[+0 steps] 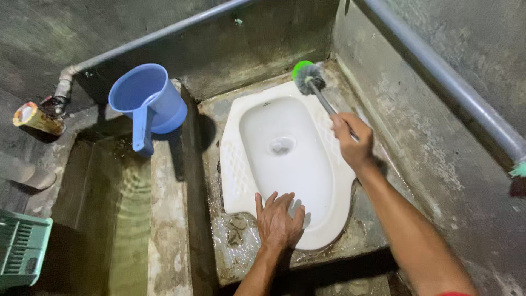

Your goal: The person cleans a squat toilet with a brush and then applies a cement mixture to the base of the toilet using a trowel and by hand.

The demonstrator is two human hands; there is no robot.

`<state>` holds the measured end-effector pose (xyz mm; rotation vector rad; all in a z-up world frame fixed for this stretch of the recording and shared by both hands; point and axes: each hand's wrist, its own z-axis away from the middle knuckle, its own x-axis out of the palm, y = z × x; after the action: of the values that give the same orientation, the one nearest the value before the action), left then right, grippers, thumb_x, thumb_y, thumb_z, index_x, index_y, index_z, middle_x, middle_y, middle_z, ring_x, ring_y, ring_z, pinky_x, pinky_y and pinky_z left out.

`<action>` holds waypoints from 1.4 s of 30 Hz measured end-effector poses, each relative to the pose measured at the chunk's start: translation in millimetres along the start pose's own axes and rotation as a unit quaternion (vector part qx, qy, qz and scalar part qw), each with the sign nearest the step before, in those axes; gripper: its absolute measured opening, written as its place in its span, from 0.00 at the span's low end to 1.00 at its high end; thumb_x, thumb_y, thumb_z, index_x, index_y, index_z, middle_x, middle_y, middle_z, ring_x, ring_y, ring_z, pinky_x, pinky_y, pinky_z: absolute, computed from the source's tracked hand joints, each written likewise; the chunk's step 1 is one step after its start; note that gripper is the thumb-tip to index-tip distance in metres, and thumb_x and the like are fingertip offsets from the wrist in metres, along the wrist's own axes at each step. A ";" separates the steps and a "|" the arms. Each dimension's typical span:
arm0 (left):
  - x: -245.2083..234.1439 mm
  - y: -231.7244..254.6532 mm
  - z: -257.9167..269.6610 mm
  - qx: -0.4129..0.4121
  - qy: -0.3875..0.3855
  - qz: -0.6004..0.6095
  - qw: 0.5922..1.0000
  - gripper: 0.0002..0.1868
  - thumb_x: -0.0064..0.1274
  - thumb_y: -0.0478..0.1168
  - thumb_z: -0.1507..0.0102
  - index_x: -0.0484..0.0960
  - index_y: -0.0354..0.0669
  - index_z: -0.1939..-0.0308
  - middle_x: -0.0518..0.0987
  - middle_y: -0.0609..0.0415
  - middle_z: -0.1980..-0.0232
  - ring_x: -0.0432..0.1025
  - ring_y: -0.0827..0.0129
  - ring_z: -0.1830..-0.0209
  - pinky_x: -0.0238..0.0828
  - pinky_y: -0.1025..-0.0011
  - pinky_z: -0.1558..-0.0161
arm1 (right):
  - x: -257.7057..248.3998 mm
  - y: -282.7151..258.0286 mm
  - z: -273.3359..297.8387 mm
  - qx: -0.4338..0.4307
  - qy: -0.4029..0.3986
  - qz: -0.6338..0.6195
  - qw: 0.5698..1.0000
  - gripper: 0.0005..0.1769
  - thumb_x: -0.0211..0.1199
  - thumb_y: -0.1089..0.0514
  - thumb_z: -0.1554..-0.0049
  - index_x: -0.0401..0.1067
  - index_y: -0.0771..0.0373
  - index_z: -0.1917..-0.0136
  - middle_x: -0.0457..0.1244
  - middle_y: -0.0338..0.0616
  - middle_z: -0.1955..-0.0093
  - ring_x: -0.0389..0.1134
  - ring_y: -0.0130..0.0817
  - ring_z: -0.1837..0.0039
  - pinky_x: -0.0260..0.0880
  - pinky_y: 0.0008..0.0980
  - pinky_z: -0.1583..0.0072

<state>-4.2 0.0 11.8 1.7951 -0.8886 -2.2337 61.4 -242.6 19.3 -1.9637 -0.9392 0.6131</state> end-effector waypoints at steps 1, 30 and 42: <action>-0.1 -1.1 -0.3 0.008 0.003 0.005 1.000 0.29 0.47 0.54 0.40 0.80 0.42 0.41 0.80 0.48 0.39 0.60 0.52 0.25 0.24 0.48 0.22 | 8.4 1.0 -12.0 -0.010 0.005 0.003 1.000 0.09 0.57 0.61 0.34 0.75 0.68 0.48 0.67 0.38 0.60 0.65 0.24 0.59 0.66 0.25 0.56; 7.4 -6.1 -7.3 -0.020 -0.032 -0.011 0.999 0.29 0.46 0.55 0.39 0.80 0.44 0.40 0.78 0.49 0.36 0.59 0.53 0.24 0.22 0.47 0.21 | -47.4 3.3 47.4 -0.090 -0.040 0.163 0.982 0.08 0.60 0.65 0.35 0.78 0.68 0.46 0.71 0.48 0.55 0.74 0.32 0.51 0.75 0.39 0.34; -1.9 1.7 -4.0 -0.039 -0.057 -0.019 0.997 0.29 0.43 0.55 0.37 0.77 0.46 0.37 0.76 0.53 0.33 0.56 0.59 0.22 0.19 0.52 0.20 | -31.3 -9.3 -11.2 -0.089 -0.022 0.181 0.979 0.07 0.58 0.63 0.34 0.76 0.66 0.47 0.70 0.55 0.51 0.74 0.45 0.49 0.72 0.37 0.47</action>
<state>-0.5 -2.0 13.8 1.6792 -0.7818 -2.3809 47.1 -269.7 35.0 -2.3154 -0.6845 0.8016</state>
